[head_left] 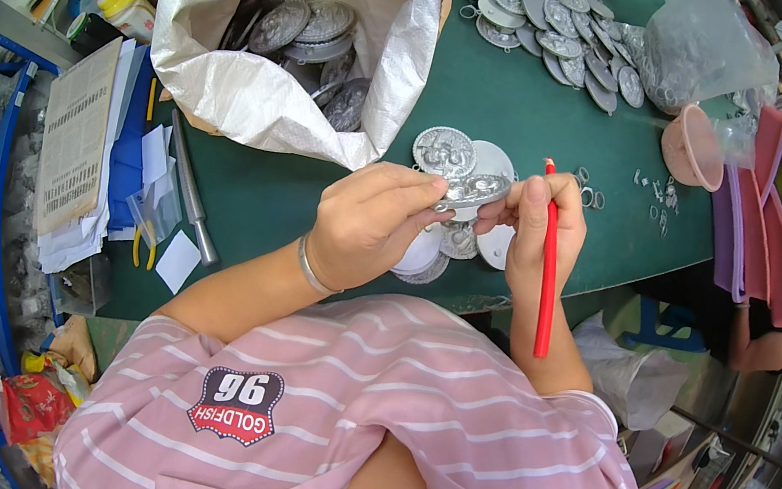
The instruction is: The person picks up round metal discs from a white sack and marks them with a red pencil. They handle the discs one by one, turning them over to mark both sides, and place them back on the table or into a plastic bag.
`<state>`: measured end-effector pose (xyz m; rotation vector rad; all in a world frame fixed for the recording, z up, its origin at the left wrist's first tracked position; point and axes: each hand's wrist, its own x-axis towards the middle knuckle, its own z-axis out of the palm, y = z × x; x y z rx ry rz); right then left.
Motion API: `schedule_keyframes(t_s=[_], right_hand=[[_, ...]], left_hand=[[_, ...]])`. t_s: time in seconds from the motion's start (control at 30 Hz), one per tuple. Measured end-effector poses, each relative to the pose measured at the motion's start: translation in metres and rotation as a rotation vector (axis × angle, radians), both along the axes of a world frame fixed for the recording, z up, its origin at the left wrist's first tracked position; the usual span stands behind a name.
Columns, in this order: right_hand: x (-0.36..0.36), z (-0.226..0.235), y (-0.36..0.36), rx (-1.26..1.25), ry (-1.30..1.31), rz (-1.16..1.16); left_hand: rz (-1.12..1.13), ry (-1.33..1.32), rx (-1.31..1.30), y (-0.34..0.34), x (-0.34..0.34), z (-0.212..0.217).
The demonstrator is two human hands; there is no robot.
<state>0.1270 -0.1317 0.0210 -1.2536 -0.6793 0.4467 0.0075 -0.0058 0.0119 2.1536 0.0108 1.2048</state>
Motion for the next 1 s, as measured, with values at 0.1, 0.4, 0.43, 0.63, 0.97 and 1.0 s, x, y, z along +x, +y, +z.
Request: schedule_keyframes(t_s=[0.1, 0.4, 0.43, 0.63, 0.97, 1.0], right_hand=[[0.0, 0.004, 0.003, -0.026, 0.03, 0.02], [0.004, -0.003, 0.009, -0.072, 0.187, 0.058], [0.004, -0.004, 0.009, -0.093, 0.164, 0.067], [-0.008, -0.001, 0.01, -0.199, 0.02, 0.03], [-0.036, -0.019, 0.004, 0.158, -0.459, -0.052], [-0.035, -0.019, 0.005, 0.166, -0.487, -0.031]], left_hand=[[-0.003, -0.014, 0.072, 0.004, -0.001, -0.002], [-0.003, 0.244, 0.066, -0.005, -0.003, 0.001], [0.018, 0.251, 0.093, -0.005, -0.002, -0.003], [0.041, 0.336, 0.011, -0.001, -0.006, -0.019], [0.06, 0.341, -0.057, 0.002, -0.006, -0.02], [0.064, 0.341, -0.061, 0.002, -0.007, -0.02]])
